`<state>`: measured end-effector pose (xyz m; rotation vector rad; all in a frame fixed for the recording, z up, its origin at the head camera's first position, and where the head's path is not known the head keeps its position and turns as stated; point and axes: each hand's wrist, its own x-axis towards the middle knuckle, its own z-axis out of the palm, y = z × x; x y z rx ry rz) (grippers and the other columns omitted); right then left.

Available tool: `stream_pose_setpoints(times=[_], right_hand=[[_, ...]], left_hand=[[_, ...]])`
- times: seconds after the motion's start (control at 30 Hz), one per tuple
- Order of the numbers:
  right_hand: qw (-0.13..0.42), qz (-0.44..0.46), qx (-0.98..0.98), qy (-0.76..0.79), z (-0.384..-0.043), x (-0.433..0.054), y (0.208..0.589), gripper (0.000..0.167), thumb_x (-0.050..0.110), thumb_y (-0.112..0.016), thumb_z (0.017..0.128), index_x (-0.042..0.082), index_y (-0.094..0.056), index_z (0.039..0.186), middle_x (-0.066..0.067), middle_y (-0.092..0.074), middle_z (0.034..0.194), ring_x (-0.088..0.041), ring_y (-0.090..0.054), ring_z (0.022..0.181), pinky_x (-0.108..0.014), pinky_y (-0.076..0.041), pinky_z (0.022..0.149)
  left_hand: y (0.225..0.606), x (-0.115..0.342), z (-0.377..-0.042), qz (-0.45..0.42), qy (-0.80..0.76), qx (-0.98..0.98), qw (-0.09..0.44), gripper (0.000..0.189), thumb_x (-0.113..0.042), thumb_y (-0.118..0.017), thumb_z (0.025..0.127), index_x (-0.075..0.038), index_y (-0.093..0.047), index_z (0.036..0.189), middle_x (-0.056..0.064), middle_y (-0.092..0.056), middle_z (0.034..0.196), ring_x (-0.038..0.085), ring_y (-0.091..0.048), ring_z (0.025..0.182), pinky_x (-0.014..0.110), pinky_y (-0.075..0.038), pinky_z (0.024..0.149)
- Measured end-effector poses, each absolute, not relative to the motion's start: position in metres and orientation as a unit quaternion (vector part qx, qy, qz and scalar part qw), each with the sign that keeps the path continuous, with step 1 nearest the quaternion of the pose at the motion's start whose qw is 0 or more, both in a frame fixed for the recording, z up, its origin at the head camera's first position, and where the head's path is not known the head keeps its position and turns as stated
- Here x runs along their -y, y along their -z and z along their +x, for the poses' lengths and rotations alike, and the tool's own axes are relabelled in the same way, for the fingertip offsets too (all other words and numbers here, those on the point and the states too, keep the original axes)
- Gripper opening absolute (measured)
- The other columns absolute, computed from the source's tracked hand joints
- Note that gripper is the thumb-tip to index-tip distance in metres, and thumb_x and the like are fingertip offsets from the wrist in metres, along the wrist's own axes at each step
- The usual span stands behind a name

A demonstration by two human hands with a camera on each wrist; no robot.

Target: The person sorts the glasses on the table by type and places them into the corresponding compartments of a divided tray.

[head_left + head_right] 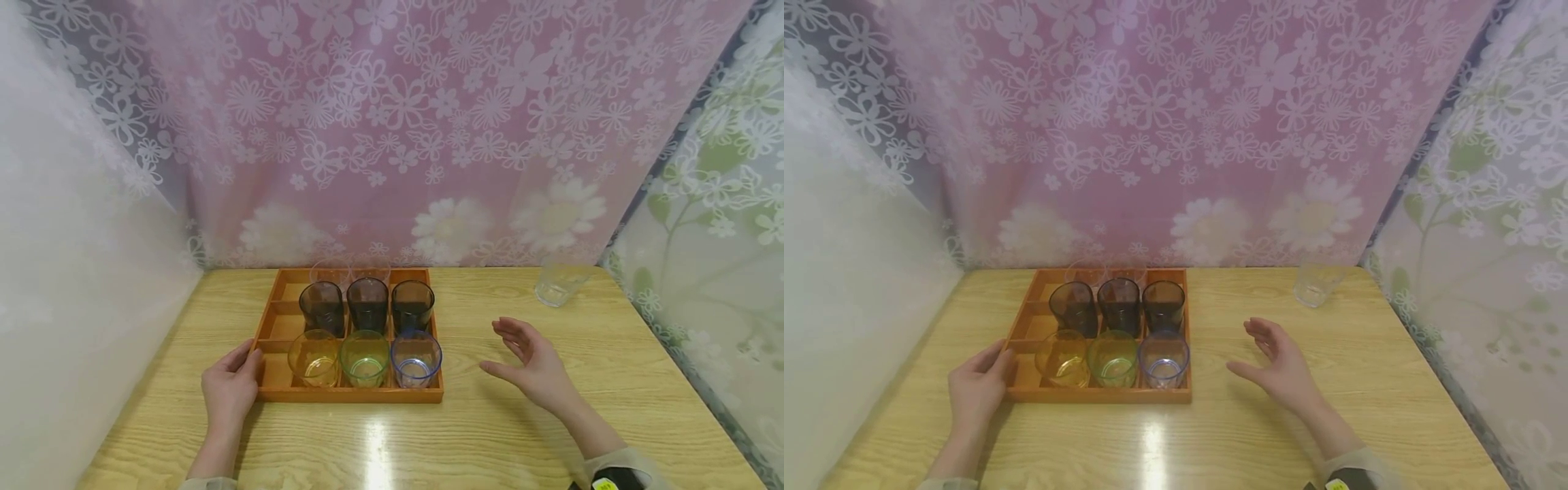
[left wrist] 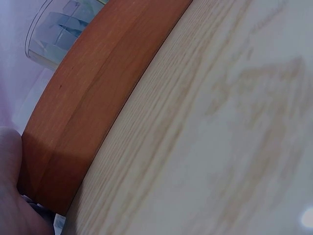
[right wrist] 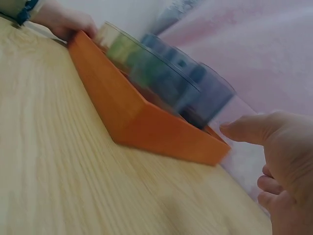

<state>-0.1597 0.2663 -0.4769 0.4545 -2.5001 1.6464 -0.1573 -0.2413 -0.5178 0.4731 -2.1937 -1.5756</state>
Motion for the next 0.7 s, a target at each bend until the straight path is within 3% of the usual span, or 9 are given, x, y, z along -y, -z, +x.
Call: stream_pose_setpoints(times=[0.07,0.2,0.47,0.57,0.7], right_hand=[[0.064,0.138,0.830,-0.536,-0.160,-0.276,0.476,0.079,0.008,-0.090,0.087,-0.005,-0.045,0.151,-0.020,-0.055,0.147,-0.038,-0.050,0.137,-0.015,-0.041,0.110],[0.080,0.115,0.840,-0.524,-0.162,-0.294,0.474,0.078,0.011,-0.089,0.089,-0.007,-0.044,0.151,-0.017,-0.054,0.147,-0.028,-0.052,0.135,-0.014,-0.042,0.108],[0.121,0.059,0.854,-0.503,-0.174,-0.327,0.476,0.072,0.014,-0.087,0.092,-0.007,-0.047,0.149,-0.016,-0.057,0.141,0.000,-0.053,0.124,-0.011,-0.045,0.102],[0.130,0.020,0.859,-0.495,-0.183,-0.341,0.479,0.072,0.019,-0.086,0.093,-0.008,-0.048,0.148,-0.015,-0.058,0.139,-0.001,-0.055,0.121,-0.012,-0.047,0.100],[0.136,-0.038,0.863,-0.486,-0.194,-0.360,0.485,0.077,0.026,-0.085,0.094,-0.009,-0.045,0.150,-0.021,-0.055,0.142,-0.022,-0.057,0.129,-0.014,-0.048,0.101]], left_hand=[[0.517,0.241,-0.157,0.167,0.562,0.785,0.199,0.033,-0.013,-0.073,0.102,0.002,-0.073,0.131,0.023,-0.071,0.125,0.034,-0.066,0.118,0.007,-0.051,0.077],[0.516,0.241,-0.156,0.164,0.561,0.786,0.202,0.032,-0.013,-0.074,0.102,0.002,-0.073,0.130,0.023,-0.072,0.125,0.032,-0.067,0.117,0.007,-0.051,0.078],[0.518,0.241,-0.157,0.163,0.555,0.788,0.208,0.032,-0.013,-0.075,0.101,0.002,-0.074,0.129,0.023,-0.072,0.123,-0.001,-0.066,0.101,0.008,-0.052,0.078],[0.518,0.241,-0.157,0.166,0.550,0.792,0.207,0.032,-0.013,-0.074,0.101,0.001,-0.074,0.129,0.022,-0.073,0.123,0.003,-0.067,0.104,0.007,-0.051,0.078],[0.517,0.241,-0.157,0.169,0.548,0.794,0.202,0.033,-0.014,-0.074,0.102,0.001,-0.074,0.130,0.022,-0.072,0.123,0.023,-0.068,0.114,0.006,-0.051,0.078]])
